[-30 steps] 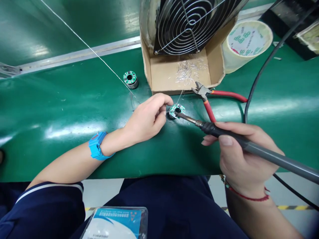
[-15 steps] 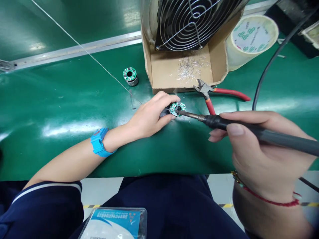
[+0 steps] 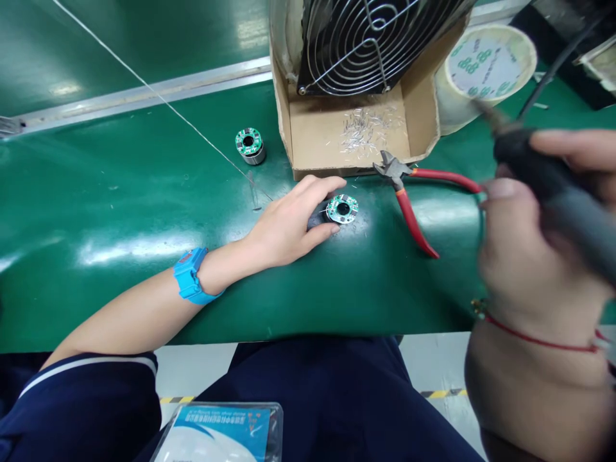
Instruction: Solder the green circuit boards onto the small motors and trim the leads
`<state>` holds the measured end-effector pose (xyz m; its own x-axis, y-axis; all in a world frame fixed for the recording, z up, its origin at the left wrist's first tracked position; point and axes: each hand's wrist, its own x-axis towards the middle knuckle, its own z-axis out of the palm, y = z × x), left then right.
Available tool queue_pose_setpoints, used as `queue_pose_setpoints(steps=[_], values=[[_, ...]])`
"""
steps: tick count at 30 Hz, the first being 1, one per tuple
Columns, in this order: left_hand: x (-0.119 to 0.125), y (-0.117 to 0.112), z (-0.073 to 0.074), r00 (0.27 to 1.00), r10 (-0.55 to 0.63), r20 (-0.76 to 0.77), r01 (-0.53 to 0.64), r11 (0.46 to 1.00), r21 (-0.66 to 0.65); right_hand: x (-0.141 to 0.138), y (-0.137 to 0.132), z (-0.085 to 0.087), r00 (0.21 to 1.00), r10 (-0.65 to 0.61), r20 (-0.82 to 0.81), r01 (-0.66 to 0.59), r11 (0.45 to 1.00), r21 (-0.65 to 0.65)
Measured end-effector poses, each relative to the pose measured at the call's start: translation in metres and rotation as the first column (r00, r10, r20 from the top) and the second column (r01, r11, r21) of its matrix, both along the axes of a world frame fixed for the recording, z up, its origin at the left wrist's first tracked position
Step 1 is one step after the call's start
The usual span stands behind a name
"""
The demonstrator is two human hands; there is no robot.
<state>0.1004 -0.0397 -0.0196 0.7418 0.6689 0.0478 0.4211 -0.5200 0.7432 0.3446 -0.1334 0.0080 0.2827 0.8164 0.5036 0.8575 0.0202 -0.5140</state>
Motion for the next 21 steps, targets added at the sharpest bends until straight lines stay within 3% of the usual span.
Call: queue_pose_setpoints(steps=[2,6,8,11,14,16,21], values=[[0.001,-0.002,-0.001,0.999,0.012,-0.049,-0.01,1.0,0.029,0.014,0.01,-0.008,0.979,0.112,0.173,-0.084,0.984,-0.159],[0.003,-0.004,-0.002,0.996,0.01,-0.093,-0.006,0.999,0.04,0.027,0.013,-0.029,0.993,0.118,0.001,-0.117,0.983,-0.139],[0.003,-0.005,0.0,0.998,0.007,-0.067,-0.007,1.0,0.007,0.028,0.01,-0.04,0.984,0.175,0.031,-0.17,0.979,-0.111],[0.001,-0.006,0.004,1.0,0.018,-0.015,-0.018,0.999,-0.04,0.026,0.005,-0.052,0.956,0.247,0.158,-0.208,0.951,-0.229],[0.0,-0.008,0.008,0.999,0.034,0.019,-0.032,0.997,-0.064,0.023,-0.002,-0.054,0.952,0.154,0.266,-0.055,0.936,-0.347],[-0.001,-0.01,0.009,0.999,0.037,0.028,-0.035,0.997,-0.063,0.019,-0.008,-0.05,0.953,0.119,0.28,-0.016,0.939,-0.343],[-0.003,-0.014,0.01,1.0,0.02,0.012,-0.02,1.0,-0.021,0.006,-0.025,-0.035,0.924,0.297,0.24,-0.242,0.941,-0.236]])
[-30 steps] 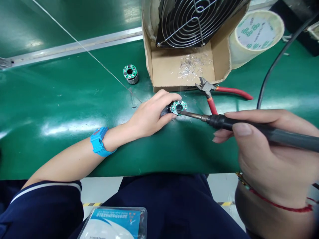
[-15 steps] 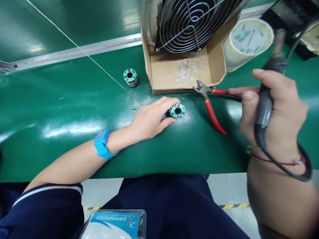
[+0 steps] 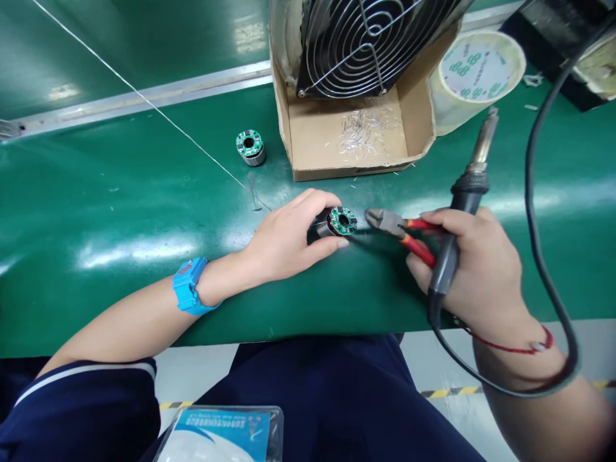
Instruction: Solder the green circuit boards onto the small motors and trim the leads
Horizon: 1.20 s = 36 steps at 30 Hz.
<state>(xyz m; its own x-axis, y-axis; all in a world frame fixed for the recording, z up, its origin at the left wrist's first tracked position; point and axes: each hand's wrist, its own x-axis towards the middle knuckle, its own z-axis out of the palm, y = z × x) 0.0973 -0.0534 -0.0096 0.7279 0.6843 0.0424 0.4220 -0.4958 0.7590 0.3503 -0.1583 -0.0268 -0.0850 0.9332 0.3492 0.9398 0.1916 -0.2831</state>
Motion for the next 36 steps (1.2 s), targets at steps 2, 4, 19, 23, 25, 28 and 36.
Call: queue_pose_setpoints(steps=[2,4,19,23,25,28,36], values=[[0.0,-0.001,0.0,1.0,-0.004,0.005,0.004,1.0,0.03,-0.004,-0.002,0.006,0.994,0.101,0.039,-0.101,0.995,0.006],[-0.001,-0.002,0.001,1.0,-0.001,0.011,0.0,0.998,0.064,-0.006,-0.002,0.012,0.98,0.168,0.108,-0.167,0.986,-0.019],[-0.01,0.013,0.008,0.97,0.14,0.199,-0.174,0.971,0.164,-0.015,0.022,0.014,0.932,-0.246,0.267,0.229,0.969,0.093],[-0.033,0.079,-0.001,0.879,0.279,0.388,-0.392,0.885,0.252,-0.016,0.039,0.011,0.943,-0.272,0.19,0.291,0.953,-0.083],[-0.046,0.13,-0.012,0.844,0.348,0.408,-0.461,0.859,0.223,-0.014,0.042,0.009,0.972,-0.213,0.102,0.219,0.974,-0.051],[-0.06,0.203,-0.025,0.715,0.663,0.22,-0.698,0.695,0.174,-0.009,0.043,0.006,0.99,-0.137,-0.035,0.139,0.988,0.073],[-0.084,0.235,-0.007,0.504,0.858,-0.097,-0.807,0.508,0.3,-0.001,0.038,-0.008,0.911,-0.258,-0.322,0.28,0.96,0.021]])
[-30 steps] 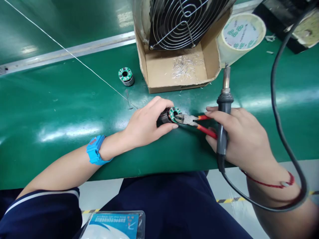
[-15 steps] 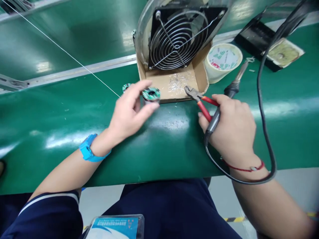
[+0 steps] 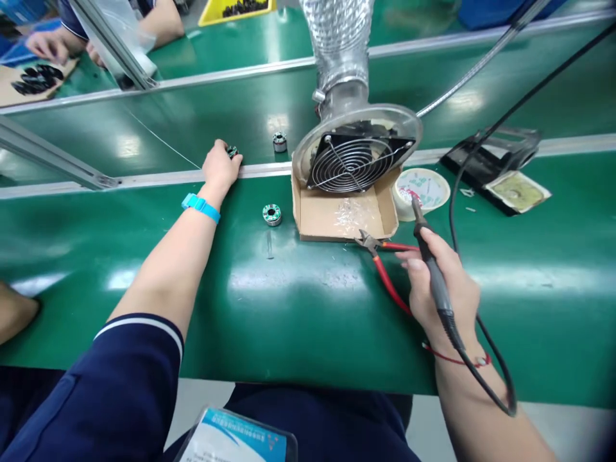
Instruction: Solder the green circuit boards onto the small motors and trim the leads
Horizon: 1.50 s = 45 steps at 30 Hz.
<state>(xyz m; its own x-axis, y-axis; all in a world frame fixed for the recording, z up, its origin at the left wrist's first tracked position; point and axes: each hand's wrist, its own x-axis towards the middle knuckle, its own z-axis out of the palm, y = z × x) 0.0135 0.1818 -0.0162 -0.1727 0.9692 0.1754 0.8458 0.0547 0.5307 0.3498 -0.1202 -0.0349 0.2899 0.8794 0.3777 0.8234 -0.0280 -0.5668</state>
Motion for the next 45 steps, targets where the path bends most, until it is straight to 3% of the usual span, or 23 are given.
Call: queue_pose_setpoints(steps=[2,4,8,10,13,17,23,27,29,32,36,40,45], values=[[0.007,-0.005,0.007,0.997,-0.013,-0.075,0.015,0.999,0.031,0.002,0.0,-0.006,0.988,-0.041,-0.15,0.038,0.999,-0.026],[0.022,-0.004,0.011,0.99,-0.103,-0.095,0.111,0.989,0.092,0.004,0.001,-0.01,0.973,-0.042,-0.225,0.039,0.999,-0.014],[0.057,0.018,0.011,0.959,-0.273,-0.071,0.275,0.961,0.014,0.012,0.003,-0.014,0.983,0.01,-0.181,-0.008,1.0,0.016],[0.067,0.027,0.009,0.957,-0.285,-0.054,0.282,0.958,-0.056,0.015,0.003,-0.014,0.99,0.039,-0.136,-0.036,0.999,0.025],[0.066,0.022,0.01,0.957,-0.284,-0.05,0.282,0.958,-0.047,0.019,0.002,-0.011,0.993,0.053,-0.103,-0.047,0.997,0.064],[0.035,-0.023,0.01,0.934,-0.351,-0.06,0.349,0.936,-0.041,0.016,0.003,-0.003,0.994,0.034,-0.102,-0.027,0.997,0.074],[-0.029,-0.115,0.015,0.864,-0.498,-0.078,0.477,0.858,-0.191,0.008,0.004,0.005,0.998,-0.014,-0.064,0.019,0.996,0.087],[-0.04,-0.163,0.024,0.794,-0.607,0.007,0.584,0.761,-0.282,0.001,-0.006,0.006,0.99,-0.036,-0.134,0.058,0.984,0.168],[-0.032,-0.184,0.027,0.769,-0.636,0.068,0.62,0.716,-0.32,-0.007,-0.014,0.009,0.981,0.013,-0.191,0.032,0.972,0.231],[-0.004,-0.21,0.029,0.714,-0.651,0.258,0.697,0.627,-0.347,-0.023,-0.025,0.018,0.937,0.197,-0.288,-0.109,0.949,0.296],[0.044,-0.232,0.03,0.573,-0.642,0.51,0.813,0.522,-0.257,-0.045,-0.028,0.04,0.844,0.358,-0.4,-0.294,0.932,0.214],[0.078,-0.24,0.038,0.472,-0.703,0.532,0.872,0.462,-0.163,-0.054,-0.019,0.058,0.854,0.405,-0.327,-0.392,0.914,0.109],[0.087,-0.245,0.043,0.402,-0.798,0.45,0.912,0.394,-0.117,-0.051,-0.011,0.062,0.77,0.418,-0.482,-0.465,0.885,0.024]])
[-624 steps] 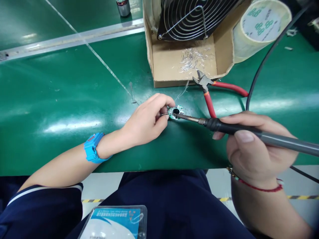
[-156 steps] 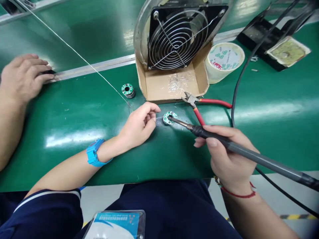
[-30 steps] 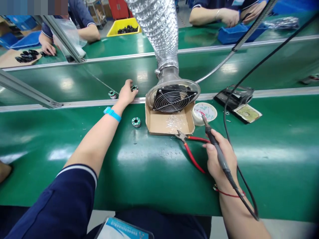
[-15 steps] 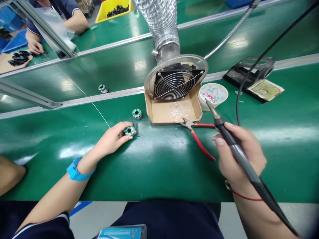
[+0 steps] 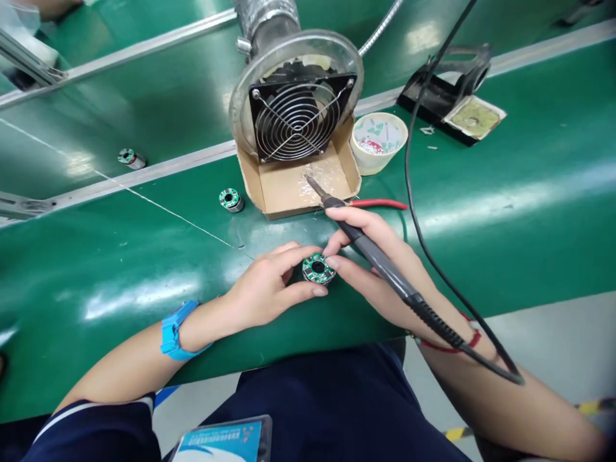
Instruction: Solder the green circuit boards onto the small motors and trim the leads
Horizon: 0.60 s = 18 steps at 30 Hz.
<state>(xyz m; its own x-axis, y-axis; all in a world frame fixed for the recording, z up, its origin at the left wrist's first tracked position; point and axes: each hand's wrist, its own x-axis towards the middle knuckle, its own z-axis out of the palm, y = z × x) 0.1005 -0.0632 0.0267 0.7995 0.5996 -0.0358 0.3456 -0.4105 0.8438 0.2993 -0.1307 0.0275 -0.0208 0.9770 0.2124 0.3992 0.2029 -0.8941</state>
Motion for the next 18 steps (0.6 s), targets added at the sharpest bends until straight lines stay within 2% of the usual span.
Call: queue_pose_setpoints(steps=[4,11,18], values=[[-0.003,-0.004,-0.001,0.999,-0.036,0.035,0.032,0.995,0.098,0.001,0.003,0.002,0.996,0.06,-0.069,-0.067,0.993,-0.097],[-0.005,-0.004,0.001,0.998,-0.046,0.052,0.035,0.98,0.197,-0.004,0.005,0.012,0.996,0.068,-0.054,-0.075,0.988,-0.137],[-0.006,-0.009,0.0,0.996,-0.01,0.087,-0.006,0.982,0.186,-0.005,0.0,0.0,0.995,0.102,0.002,-0.102,0.995,-0.007]])
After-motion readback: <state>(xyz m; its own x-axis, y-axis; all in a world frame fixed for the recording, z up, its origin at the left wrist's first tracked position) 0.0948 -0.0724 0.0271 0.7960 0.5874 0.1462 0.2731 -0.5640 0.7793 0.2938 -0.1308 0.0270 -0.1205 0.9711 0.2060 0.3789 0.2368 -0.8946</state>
